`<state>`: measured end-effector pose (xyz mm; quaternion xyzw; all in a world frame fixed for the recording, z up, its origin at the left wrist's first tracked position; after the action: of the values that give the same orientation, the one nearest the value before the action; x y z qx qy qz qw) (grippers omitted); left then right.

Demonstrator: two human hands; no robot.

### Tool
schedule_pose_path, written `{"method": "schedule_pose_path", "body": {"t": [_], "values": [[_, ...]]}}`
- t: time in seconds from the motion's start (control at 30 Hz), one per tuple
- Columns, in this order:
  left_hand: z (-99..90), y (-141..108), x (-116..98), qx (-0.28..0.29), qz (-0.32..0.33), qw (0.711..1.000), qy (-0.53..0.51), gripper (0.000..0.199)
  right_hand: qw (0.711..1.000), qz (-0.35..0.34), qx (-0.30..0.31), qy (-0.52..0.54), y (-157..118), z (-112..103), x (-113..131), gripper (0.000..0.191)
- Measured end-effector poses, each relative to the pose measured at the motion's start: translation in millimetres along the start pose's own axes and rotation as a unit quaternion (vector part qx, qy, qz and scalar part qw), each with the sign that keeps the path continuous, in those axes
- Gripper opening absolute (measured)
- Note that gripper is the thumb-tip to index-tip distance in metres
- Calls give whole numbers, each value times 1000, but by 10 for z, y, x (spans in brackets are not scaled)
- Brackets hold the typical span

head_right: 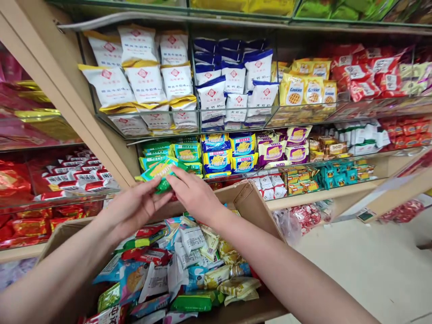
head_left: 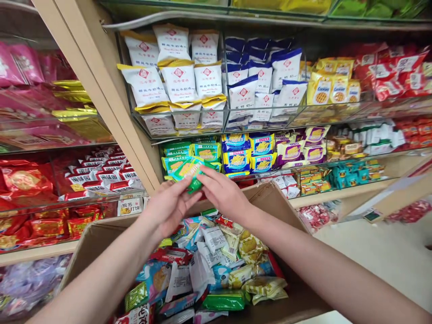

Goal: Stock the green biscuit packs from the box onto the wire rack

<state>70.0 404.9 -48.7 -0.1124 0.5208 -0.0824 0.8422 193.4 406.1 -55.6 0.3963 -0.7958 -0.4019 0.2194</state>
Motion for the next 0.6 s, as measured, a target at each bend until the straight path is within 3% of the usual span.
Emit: {"method": "schedule_pose_path", "body": {"t": [0.13, 0.27, 0.4, 0.6], "values": [[-40, 320, -329, -3, 34, 999, 19, 12, 998, 55, -1, 7, 225, 161, -207, 32], [-40, 484, -534, -23, 60, 998, 15, 14, 995, 75, -23, 53, 344, 314, -316, 34], [-2, 523, -573, -59, 73, 995, -23, 12, 995, 83, -27, 57, 453, 416, -343, 38], [73, 538, -587, -161, 147, 966, -137, 19, 993, 106, 50, 12, 610, 532, -339, 37]]}}
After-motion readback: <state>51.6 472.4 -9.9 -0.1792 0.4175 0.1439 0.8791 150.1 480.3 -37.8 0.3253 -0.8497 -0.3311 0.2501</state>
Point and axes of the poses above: each hand's wrist, its own y-axis towards the middle knuckle, its own z-axis out of the palm, x = y × z, the point moved 5 cm from there along y, towards the middle knuckle, and after that the axes turned 3 degrees about -z, right-handed, at the moved point
